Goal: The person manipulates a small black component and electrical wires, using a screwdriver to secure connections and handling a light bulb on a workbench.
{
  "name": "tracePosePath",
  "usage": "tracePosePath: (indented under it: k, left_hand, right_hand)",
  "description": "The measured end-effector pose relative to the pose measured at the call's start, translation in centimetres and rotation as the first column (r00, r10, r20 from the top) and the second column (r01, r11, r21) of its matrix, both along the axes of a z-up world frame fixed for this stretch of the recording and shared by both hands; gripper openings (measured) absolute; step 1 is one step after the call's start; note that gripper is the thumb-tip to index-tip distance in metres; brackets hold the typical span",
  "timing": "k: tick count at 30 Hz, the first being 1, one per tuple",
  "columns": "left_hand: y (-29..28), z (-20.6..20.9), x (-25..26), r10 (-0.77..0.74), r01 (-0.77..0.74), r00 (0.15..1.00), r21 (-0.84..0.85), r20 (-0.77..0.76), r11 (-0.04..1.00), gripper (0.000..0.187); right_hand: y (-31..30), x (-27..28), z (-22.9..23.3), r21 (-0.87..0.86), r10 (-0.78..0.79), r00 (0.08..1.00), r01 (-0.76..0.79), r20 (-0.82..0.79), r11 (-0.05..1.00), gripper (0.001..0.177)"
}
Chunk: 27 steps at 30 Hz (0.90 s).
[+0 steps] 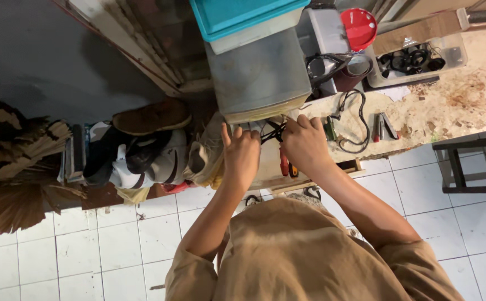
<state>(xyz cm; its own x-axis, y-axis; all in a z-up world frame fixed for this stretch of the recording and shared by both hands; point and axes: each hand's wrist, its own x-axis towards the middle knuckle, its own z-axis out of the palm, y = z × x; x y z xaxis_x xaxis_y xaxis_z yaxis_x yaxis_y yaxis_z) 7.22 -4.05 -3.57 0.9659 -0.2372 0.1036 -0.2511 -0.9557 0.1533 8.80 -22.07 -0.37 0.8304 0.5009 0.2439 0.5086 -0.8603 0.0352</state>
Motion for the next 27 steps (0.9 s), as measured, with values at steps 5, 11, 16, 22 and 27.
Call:
tracePosePath:
  k: [5,11,16,22,27]
  left_hand:
    - [-0.1,0.0,0.0,-0.012,0.023,0.993,-0.094,0.12,0.995,0.018]
    - [0.0,0.0,0.0,-0.046,0.05,0.996,-0.05,0.073,0.998,0.01]
    - [-0.3,-0.8,-0.4,-0.029,0.028,0.999,0.024,0.024,0.999,0.012]
    - [0.1,-0.6,-2.0,-0.075,0.071,0.989,0.033,0.131,0.997,0.024]
    - [0.3,0.1,-2.4,-0.03,0.047,0.987,-0.112,0.156,0.993,0.022]
  right_hand:
    - [-0.5,-0.1,0.1,0.082,0.058,0.997,-0.062,0.047,0.995,0.015]
    - [-2.2,0.5,0.8,0.462,0.158,0.983,-0.099,-0.09,0.881,0.018]
    - [-3.5,0.6,1.0,0.643,0.121,0.956,0.084,-0.268,0.761,0.02]
    - [-3.9,0.6,0.9,0.709,0.084,0.935,0.2,-0.344,0.676,0.041]
    - [-5.1,0.5,1.1,0.703,0.237,0.959,-0.059,-0.158,0.709,0.03]
